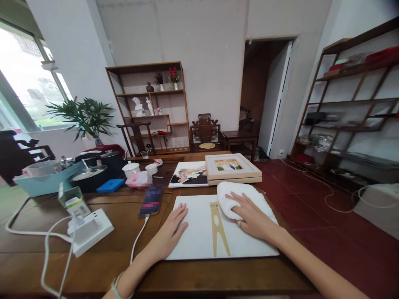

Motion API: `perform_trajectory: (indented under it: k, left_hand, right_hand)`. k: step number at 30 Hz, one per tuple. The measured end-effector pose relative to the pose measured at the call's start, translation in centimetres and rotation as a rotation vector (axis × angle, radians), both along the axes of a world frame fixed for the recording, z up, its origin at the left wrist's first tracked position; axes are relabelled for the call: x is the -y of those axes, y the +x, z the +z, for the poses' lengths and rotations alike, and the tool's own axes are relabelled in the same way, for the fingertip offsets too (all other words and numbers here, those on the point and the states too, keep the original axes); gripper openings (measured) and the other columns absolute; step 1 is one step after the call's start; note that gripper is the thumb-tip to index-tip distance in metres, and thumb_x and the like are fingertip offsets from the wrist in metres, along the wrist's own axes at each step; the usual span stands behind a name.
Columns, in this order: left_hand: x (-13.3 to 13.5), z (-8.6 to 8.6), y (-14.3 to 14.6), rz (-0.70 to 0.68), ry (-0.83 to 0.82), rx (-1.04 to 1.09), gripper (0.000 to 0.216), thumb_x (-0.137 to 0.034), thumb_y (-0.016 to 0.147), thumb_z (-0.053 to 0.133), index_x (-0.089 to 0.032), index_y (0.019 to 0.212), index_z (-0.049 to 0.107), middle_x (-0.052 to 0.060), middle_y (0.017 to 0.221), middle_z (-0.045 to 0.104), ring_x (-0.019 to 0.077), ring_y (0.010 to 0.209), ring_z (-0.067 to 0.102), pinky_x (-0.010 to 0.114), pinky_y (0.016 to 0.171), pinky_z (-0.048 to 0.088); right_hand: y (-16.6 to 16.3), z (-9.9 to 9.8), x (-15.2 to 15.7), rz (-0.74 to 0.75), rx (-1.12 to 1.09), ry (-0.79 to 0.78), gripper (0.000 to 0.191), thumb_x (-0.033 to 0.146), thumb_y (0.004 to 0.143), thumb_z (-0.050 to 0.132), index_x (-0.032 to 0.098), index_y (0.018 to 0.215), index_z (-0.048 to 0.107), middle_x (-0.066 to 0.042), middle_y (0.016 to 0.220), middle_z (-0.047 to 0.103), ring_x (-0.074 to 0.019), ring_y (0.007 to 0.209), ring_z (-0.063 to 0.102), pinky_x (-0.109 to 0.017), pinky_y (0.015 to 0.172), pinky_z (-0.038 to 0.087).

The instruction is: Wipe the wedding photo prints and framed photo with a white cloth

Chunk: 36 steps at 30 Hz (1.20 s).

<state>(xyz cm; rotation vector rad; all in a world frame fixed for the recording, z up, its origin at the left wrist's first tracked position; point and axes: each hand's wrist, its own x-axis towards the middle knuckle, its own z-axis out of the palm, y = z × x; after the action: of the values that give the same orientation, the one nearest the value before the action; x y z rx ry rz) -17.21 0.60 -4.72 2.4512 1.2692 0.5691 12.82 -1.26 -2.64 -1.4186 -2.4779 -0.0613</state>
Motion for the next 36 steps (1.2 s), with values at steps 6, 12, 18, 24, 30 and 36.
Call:
perform_trajectory:
  k: [6,12,18,24,30,36]
  left_hand:
    - [0.0,0.1,0.3,0.036,0.031,0.026,0.044,-0.028,0.089,0.035,-0.016,0.13,0.036,0.008,0.141,0.031,0.0193,0.13,0.025,0.04,0.107,0.021]
    - [-0.2,0.2,0.5,0.062,0.016,0.046,0.044,-0.027,0.087,0.036,-0.014,0.128,0.039,0.009,0.139,0.034,0.0188,0.128,0.029,0.039,0.106,0.023]
    - [-0.1,-0.1,0.7,0.079,0.034,0.026,0.045,-0.027,0.086,0.036,-0.013,0.129,0.038,0.01,0.139,0.033,0.0198,0.129,0.027,0.039,0.107,0.021]
    - [0.3,0.3,0.9,0.04,0.046,0.009,0.043,-0.03,0.088,0.036,-0.018,0.129,0.038,0.008,0.14,0.033,0.0209,0.129,0.026,0.043,0.107,0.02]
    - [0.3,0.3,0.8,0.054,0.05,0.022,0.042,-0.029,0.089,0.035,-0.018,0.129,0.039,0.008,0.139,0.034,0.0204,0.129,0.028,0.042,0.106,0.022]
    - [0.3,0.1,0.8,0.065,0.077,0.068,0.04,-0.027,0.087,0.038,-0.019,0.125,0.043,0.007,0.137,0.037,0.0208,0.127,0.031,0.041,0.106,0.025]
  right_hand:
    - [-0.6,0.2,0.7,-0.009,-0.039,-0.099,0.038,0.003,0.059,0.041,0.015,0.091,0.058,-0.009,0.137,0.035,-0.0216,0.131,0.015,-0.046,0.106,0.009]
    - [0.5,1.4,6.7,0.075,-0.072,-0.215,0.032,0.003,0.06,0.039,0.018,0.081,0.057,-0.002,0.139,0.032,-0.0185,0.131,0.012,-0.042,0.108,0.009]
    - [1.9,2.6,9.6,0.074,-0.16,-0.402,0.025,0.01,0.069,0.043,0.021,0.087,0.057,-0.001,0.139,0.032,-0.0222,0.13,0.016,-0.043,0.107,0.013]
    - [0.8,2.3,3.3,-0.059,-0.233,-0.382,0.031,0.046,0.081,0.044,0.02,0.085,0.06,-0.01,0.122,0.052,-0.031,0.126,0.025,-0.044,0.096,0.032]
    - [0.1,1.3,-2.1,-0.087,-0.219,-0.225,0.03,0.041,0.082,0.041,0.018,0.089,0.059,-0.011,0.114,0.056,-0.0302,0.125,0.028,-0.045,0.096,0.031]
    - [0.3,0.7,1.8,-0.038,-0.133,-0.18,0.026,0.011,0.075,0.039,0.015,0.093,0.058,-0.01,0.133,0.04,-0.0214,0.129,0.021,-0.042,0.107,0.014]
